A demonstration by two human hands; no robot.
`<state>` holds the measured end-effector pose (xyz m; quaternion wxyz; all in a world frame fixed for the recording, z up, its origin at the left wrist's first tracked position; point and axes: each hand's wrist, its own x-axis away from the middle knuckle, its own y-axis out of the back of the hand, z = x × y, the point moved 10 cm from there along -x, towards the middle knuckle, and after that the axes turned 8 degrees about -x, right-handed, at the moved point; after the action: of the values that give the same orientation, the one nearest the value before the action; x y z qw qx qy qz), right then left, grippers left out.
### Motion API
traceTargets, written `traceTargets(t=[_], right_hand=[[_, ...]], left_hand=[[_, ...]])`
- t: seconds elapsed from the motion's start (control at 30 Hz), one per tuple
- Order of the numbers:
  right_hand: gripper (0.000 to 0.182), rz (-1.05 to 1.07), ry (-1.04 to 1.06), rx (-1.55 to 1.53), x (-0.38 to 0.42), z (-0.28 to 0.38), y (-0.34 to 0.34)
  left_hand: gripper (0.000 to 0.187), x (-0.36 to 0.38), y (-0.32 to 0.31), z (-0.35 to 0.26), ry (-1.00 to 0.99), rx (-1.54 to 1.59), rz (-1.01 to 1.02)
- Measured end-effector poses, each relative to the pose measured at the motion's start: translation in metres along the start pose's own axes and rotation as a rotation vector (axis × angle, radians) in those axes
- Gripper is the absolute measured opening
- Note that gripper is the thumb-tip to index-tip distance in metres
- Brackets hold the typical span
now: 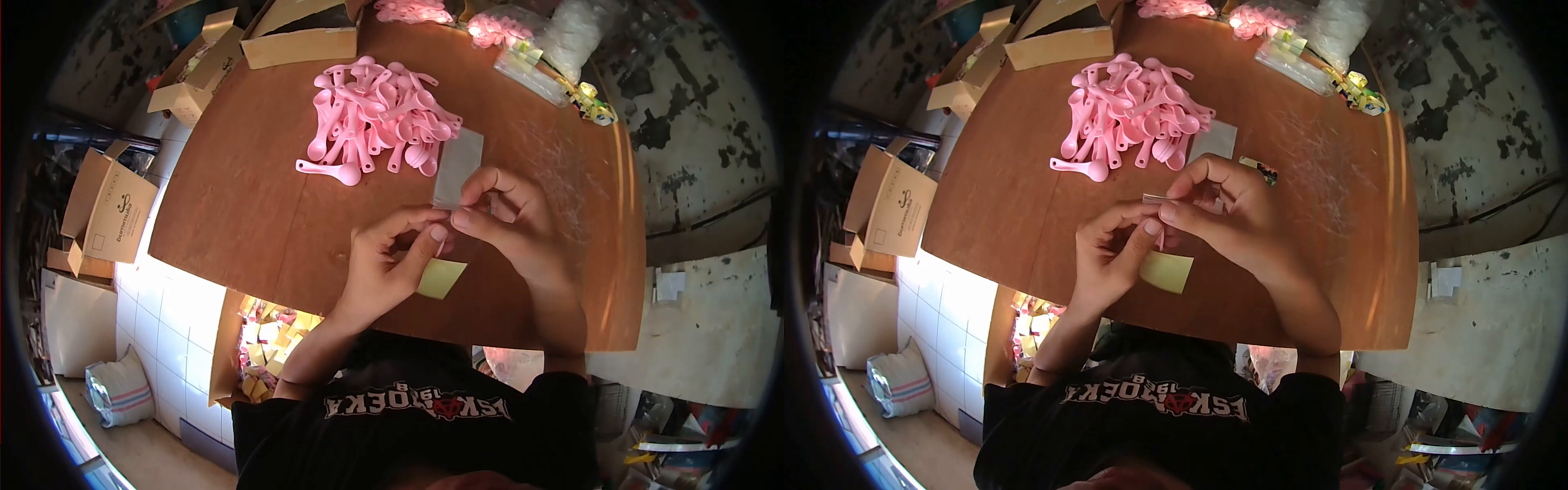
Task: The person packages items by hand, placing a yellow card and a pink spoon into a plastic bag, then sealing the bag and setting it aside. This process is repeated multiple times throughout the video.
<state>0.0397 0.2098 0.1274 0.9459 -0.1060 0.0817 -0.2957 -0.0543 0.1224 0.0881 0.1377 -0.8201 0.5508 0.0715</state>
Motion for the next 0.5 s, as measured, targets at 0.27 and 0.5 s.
traceTargets(t=[0.27,0.5], right_hand=[[0.02,-0.132,0.702,1.118,0.028,0.064,-0.037],[0.021,-0.117,0.765,1.469,0.038,0.054,-0.056]], left_hand=[[0.022,0.001,-0.001,-0.01,-0.027,-0.176,-0.032],[0.029,0.005,-0.011,-0.025,-0.176,-0.577,0.01]])
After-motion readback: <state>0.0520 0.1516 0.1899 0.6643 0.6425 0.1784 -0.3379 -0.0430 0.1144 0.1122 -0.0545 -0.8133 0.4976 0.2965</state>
